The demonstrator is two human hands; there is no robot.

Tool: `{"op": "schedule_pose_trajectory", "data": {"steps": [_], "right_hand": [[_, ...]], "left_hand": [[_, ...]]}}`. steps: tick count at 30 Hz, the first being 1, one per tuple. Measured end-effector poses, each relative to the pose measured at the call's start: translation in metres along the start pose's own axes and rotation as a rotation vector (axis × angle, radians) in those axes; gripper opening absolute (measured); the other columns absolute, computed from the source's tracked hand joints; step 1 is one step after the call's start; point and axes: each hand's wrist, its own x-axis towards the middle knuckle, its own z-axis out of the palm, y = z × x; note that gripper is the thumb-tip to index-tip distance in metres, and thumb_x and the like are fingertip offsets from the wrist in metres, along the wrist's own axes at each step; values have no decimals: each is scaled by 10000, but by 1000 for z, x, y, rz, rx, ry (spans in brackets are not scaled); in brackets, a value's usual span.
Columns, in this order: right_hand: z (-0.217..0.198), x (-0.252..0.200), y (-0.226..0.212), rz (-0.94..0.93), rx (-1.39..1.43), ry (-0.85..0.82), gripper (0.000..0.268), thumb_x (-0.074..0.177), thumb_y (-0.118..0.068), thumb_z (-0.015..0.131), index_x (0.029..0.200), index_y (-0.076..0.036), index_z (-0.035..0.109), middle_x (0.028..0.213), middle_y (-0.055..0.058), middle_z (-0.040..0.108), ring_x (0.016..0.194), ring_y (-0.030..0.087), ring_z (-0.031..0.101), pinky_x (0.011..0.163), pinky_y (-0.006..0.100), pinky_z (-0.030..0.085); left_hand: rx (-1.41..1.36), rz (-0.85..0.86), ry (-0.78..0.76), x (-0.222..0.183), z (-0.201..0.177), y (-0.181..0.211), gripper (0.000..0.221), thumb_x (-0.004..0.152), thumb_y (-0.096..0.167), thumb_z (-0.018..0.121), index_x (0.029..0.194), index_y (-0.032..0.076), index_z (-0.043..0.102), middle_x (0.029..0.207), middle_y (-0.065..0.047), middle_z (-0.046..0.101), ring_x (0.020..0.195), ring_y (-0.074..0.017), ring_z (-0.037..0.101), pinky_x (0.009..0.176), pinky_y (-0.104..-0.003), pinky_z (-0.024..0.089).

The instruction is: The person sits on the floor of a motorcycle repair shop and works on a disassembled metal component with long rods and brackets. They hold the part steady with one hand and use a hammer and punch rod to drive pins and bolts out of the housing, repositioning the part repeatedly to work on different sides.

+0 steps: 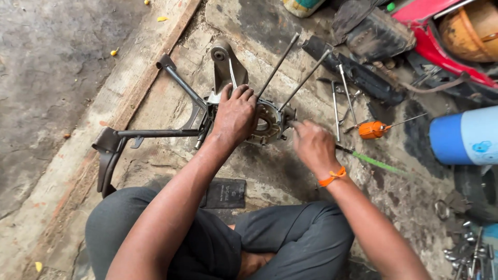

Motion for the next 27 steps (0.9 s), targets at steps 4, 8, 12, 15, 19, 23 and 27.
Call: {"op": "schedule_pose_trajectory", "data": {"steps": [4, 8, 12, 15, 19, 23, 27], "right_hand": [[4, 14, 5, 79, 6, -56, 133, 936, -187, 712, 958, -100, 810, 860, 124, 766, 670, 273, 719, 607, 403, 574], [-8, 19, 1, 57, 46, -82, 134, 854, -211, 744, 893, -126, 840, 822, 147, 771, 709, 311, 732, 676, 424, 591], [-6, 17, 4, 224, 62, -211, 146, 906, -210, 729, 981, -130, 827, 870, 140, 779, 722, 283, 755, 704, 397, 603], [-7, 16, 5, 208, 93, -121, 150, 868, -210, 761, 963, -115, 830, 890, 147, 782, 749, 298, 754, 720, 399, 602], [20, 11, 26, 209, 229, -226, 154, 858, -227, 764, 939, -113, 828, 861, 121, 793, 731, 281, 754, 754, 420, 584], [26, -21, 15, 265, 34, -82, 158, 877, -217, 756, 955, -98, 826, 864, 177, 764, 773, 333, 737, 734, 446, 585], [64, -51, 16, 85, 325, -39, 211, 795, -238, 799, 930, -76, 805, 949, 175, 762, 838, 356, 735, 761, 425, 572]], "left_hand": [[-23, -28, 17, 2, -1, 3, 334, 1017, 248, 569, 1174, -26, 677, 1314, -184, 668, 1355, -330, 527, 1171, -564, 302], [25, -17, 20, 0, 11, 3, 338, 987, 201, 543, 1203, -24, 673, 1337, -182, 657, 1369, -324, 515, 1176, -580, 281], [158, -15, -72, 1, 15, 2, 384, 967, 142, 513, 1290, -30, 630, 1417, -190, 611, 1408, -308, 482, 1180, -578, 281], [184, -5, -117, 2, 11, 3, 431, 939, 95, 510, 1341, -33, 600, 1450, -188, 585, 1427, -304, 461, 1182, -581, 280], [209, 6, -117, 3, 26, -2, 419, 965, 86, 491, 1353, -31, 593, 1451, -185, 580, 1426, -304, 454, 1186, -584, 268], [263, 9, -113, 1, 33, -3, 403, 943, 135, 501, 1310, 18, 620, 1442, -161, 586, 1400, -293, 468, 1167, -581, 276], [119, -34, -23, 5, 18, -2, 400, 1013, 293, 518, 1258, 7, 655, 1401, -161, 627, 1402, -303, 493, 1165, -556, 313]]}}
